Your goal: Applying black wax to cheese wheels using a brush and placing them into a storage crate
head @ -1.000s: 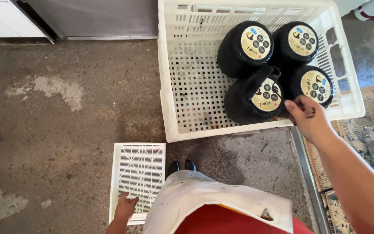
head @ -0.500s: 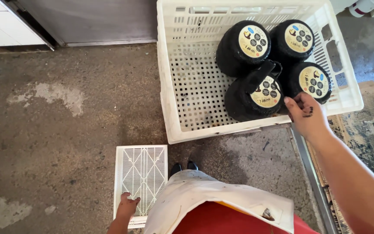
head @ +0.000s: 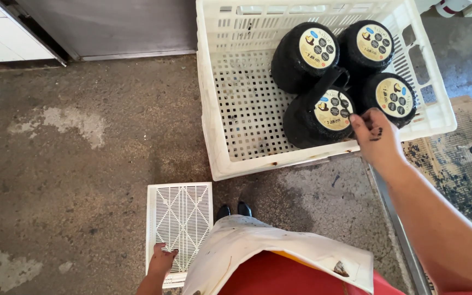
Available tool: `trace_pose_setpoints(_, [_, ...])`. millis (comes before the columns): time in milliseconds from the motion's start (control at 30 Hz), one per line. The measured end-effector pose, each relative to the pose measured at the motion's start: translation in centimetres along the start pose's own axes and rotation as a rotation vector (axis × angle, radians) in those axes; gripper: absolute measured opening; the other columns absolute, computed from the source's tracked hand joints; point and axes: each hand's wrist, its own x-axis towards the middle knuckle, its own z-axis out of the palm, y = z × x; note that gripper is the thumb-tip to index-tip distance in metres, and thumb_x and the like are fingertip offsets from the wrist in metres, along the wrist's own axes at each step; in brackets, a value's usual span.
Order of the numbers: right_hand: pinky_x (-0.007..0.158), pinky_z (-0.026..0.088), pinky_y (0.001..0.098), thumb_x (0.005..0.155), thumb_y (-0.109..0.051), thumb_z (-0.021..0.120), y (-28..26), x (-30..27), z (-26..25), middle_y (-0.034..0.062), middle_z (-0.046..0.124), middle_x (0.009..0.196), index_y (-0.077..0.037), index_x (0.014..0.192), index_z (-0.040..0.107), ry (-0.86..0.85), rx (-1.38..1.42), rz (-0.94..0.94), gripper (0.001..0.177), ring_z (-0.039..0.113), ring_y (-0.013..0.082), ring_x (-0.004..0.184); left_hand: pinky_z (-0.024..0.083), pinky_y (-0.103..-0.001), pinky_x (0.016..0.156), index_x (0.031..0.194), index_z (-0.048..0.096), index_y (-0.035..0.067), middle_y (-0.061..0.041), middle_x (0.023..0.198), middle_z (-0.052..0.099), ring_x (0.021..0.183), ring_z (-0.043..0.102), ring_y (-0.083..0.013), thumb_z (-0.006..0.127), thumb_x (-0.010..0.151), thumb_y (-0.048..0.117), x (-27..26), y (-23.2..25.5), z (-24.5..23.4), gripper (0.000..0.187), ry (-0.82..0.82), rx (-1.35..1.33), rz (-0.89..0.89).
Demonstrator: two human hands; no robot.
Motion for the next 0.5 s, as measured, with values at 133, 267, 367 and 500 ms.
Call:
trace_pose_setpoints(133, [0.057, 0.039, 0.0349, 0.112, -0.033, 0.062, 0.2, -0.1, -0.3, 0.0051, 0.055, 0.074, -0.006, 0.095, 0.055, 0.008, 0.042, 0.023, 0.033, 0.046, 0.0174, 0.064, 0.048, -0.041, 0.095, 0.136, 0.045, 0.021, -0.008, 0.109, 0.073, 0.106, 0.071, -0.0304, 0.072, 0.085, 0.042, -0.1, 0.1, -0.5, 0.062, -0.008, 0.013, -0.017])
trace_pose_setpoints(267, [0.051, 0.038, 0.0341, 0.113, -0.029, 0.059, -1.2, -1.4, -0.2, 0.0085, 0.057, 0.08, -0.005, 0.098, 0.056, -0.037, 0.03, 0.125, 0.028, 0.045, 0.0181, 0.061, 0.047, -0.041, 0.098, 0.138, 0.046, 0.021, -0.008, 0.115, 0.072, 0.113, 0.069, -0.0291, 0.071, 0.086, 0.041, -0.3, 0.5, -1.0, 0.061, -0.018, 0.019, -0.051])
trace_pose_setpoints(367, [0.056, 0.04, 0.0363, 0.112, -0.034, 0.058, -0.2, -1.2, 0.0, 0.0079, 0.058, 0.079, -0.005, 0.101, 0.057, -0.025, 0.043, 0.099, 0.031, 0.049, 0.0197, 0.065, 0.048, -0.041, 0.099, 0.143, 0.045, 0.021, -0.008, 0.119, 0.07, 0.114, 0.068, -0.0292, 0.072, 0.086, 0.044, 0.0, 0.3, -0.8, 0.067, -0.011, 0.032, -0.048])
trace_pose_setpoints(500, [0.051, 0.036, 0.0337, 0.115, -0.029, 0.056, 0.4, -1.1, 0.1, 0.0061, 0.053, 0.066, -0.006, 0.093, 0.051, 0.004, 0.14, 0.025, 0.032, 0.044, 0.0167, 0.057, 0.048, -0.042, 0.097, 0.143, 0.044, 0.02, -0.008, 0.116, 0.069, 0.111, 0.068, -0.0293, 0.07, 0.088, 0.045, -0.2, 0.8, -1.0, 0.066, -0.025, 0.042, -0.041])
